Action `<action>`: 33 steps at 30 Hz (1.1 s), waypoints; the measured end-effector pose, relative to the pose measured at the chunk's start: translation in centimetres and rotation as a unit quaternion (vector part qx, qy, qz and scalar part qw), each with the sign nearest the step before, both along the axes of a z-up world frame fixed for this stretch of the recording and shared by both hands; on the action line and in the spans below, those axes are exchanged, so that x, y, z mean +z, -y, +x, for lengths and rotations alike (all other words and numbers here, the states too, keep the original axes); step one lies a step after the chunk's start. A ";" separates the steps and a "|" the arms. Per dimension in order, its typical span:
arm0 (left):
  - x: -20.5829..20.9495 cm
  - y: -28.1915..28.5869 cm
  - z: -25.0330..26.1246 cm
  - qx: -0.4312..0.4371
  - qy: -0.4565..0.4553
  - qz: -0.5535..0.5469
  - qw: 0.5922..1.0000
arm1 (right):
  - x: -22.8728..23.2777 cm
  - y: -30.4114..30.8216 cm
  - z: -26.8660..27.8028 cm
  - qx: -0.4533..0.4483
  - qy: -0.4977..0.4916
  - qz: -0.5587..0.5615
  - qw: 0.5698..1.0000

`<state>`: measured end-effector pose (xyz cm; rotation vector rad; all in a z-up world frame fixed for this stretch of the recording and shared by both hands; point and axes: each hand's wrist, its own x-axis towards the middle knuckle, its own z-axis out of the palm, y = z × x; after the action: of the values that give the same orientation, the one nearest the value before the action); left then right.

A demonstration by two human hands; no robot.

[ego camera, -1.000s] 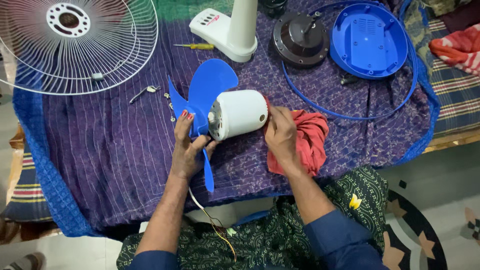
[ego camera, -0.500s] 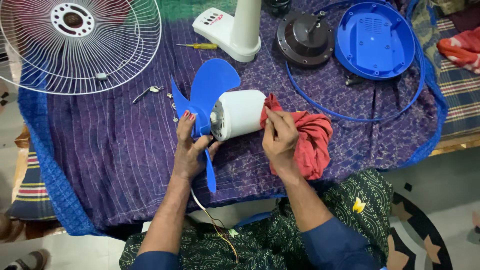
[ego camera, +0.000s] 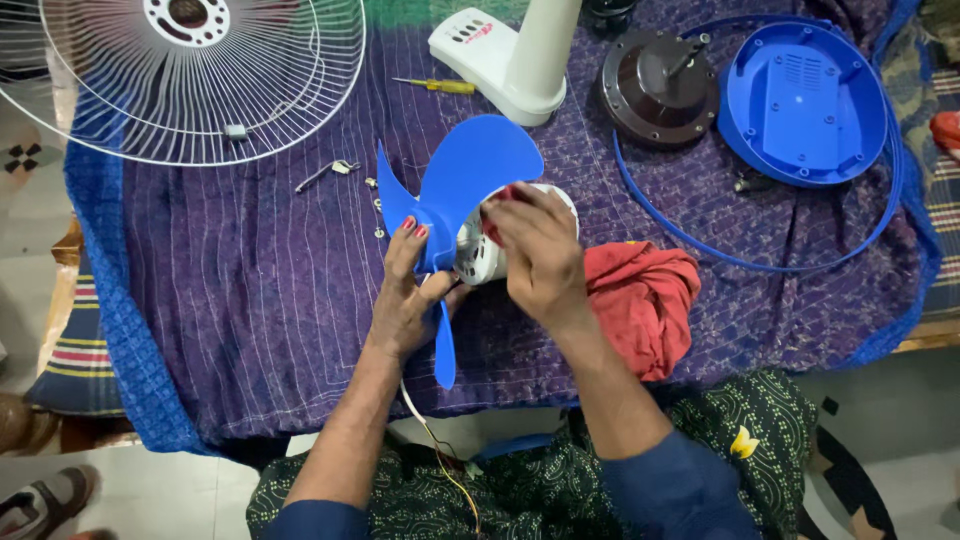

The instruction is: The person disassembles a small electric fan by removing the blue blades, wiping the motor housing with a red cloth, and using a screwdriver to loosen and remove internal components. The person then separates the motor housing from the fan stand and places the parts on the floor.

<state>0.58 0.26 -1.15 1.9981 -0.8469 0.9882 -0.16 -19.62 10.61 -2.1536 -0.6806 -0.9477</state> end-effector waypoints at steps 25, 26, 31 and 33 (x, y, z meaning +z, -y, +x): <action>0.5 0.0 -0.1 -0.024 -0.004 0.007 1.000 | -4.1 3.4 -1.2 -0.070 -0.019 -0.035 0.997; 0.6 0.1 0.0 -0.027 -0.008 0.006 1.000 | -4.3 4.0 -1.1 -0.060 -0.036 -0.023 0.997; 1.4 0.7 0.2 -0.009 -0.021 0.006 1.000 | -4.7 5.3 0.7 -0.046 -0.087 -0.007 0.995; 1.7 1.0 0.4 0.000 -0.021 0.006 1.000 | -4.9 5.1 1.5 -0.050 -0.087 0.012 0.995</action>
<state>0.97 -0.74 0.57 2.0214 -0.8319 0.9395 1.37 -24.77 5.75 -2.2343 -0.4784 -0.8037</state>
